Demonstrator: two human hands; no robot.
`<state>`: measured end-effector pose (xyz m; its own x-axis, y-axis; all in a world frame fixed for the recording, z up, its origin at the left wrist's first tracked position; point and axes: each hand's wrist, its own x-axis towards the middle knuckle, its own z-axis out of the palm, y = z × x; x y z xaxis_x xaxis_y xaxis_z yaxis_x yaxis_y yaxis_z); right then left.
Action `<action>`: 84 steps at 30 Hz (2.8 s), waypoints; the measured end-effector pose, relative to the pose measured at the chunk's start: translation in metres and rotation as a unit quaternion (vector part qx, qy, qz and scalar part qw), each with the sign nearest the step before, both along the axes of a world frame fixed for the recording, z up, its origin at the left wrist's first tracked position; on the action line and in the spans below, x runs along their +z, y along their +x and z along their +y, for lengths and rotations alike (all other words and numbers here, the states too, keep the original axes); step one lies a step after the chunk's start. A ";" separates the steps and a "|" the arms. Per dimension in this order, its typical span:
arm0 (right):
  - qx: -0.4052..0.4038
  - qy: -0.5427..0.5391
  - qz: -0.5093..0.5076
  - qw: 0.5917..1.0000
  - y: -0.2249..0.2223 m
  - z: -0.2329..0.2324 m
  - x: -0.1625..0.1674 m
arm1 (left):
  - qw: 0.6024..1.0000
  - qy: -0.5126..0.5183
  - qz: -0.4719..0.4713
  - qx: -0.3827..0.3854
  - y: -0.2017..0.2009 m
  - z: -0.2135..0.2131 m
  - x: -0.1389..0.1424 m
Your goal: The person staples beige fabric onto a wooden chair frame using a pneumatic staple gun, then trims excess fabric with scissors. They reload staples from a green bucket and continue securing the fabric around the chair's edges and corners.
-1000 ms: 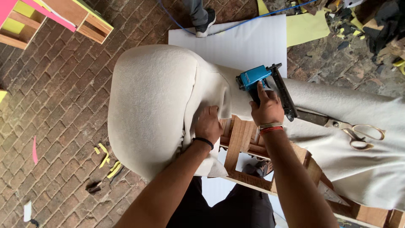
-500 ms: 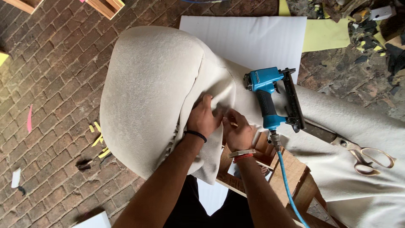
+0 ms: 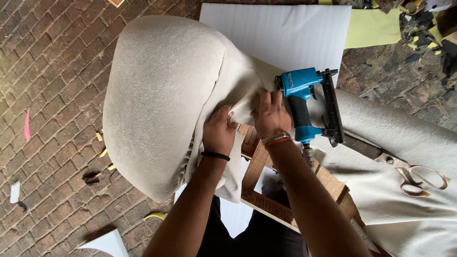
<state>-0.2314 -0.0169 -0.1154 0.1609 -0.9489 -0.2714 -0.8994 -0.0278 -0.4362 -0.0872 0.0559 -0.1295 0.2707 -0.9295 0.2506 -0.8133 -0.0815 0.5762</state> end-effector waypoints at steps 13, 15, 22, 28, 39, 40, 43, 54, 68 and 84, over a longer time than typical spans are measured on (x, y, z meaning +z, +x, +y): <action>-0.094 -0.159 -0.145 0.972 -0.004 0.025 -0.040 | 0.981 0.113 -0.037 -0.151 -0.014 0.032 -0.008; -0.204 -0.098 -0.338 0.914 -0.011 0.049 -0.036 | 0.982 0.118 -0.011 -0.149 -0.018 0.033 -0.011; -0.244 0.200 -0.133 0.940 -0.003 0.049 -0.023 | 0.981 0.093 0.079 -0.151 -0.028 0.045 0.005; -0.287 0.106 -0.274 0.912 0.008 0.075 -0.039 | 0.820 0.525 -0.077 -0.216 -0.005 -0.017 0.047; -0.567 0.053 -0.542 0.618 0.065 0.102 -0.047 | 0.545 0.272 -0.402 -0.683 -0.029 -0.187 0.044; -0.545 0.041 -0.555 0.627 0.066 0.105 -0.043 | 0.549 0.279 -0.391 -0.684 -0.028 -0.187 0.043; -0.518 0.026 -0.584 0.625 0.066 0.116 -0.035 | 0.546 0.274 -0.368 -0.701 -0.024 -0.186 0.039; -0.449 0.052 -0.471 0.757 0.047 0.111 -0.064 | 0.553 0.256 -0.385 -0.693 -0.034 -0.175 0.024; -0.366 -0.010 -0.339 0.867 0.023 0.137 -0.088 | 0.908 0.158 -0.206 -0.328 -0.022 -0.079 -0.039; -0.199 -0.085 -0.380 0.899 -0.006 0.117 -0.111 | 0.878 0.182 -0.257 -0.360 -0.023 0.043 -0.048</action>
<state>-0.2378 0.1004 -0.2260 -0.1231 -0.9898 -0.0718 -0.2960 0.1057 -0.9493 -0.1103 0.0987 -0.1777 -0.4825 -0.8568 -0.1820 -0.8742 0.4581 0.1609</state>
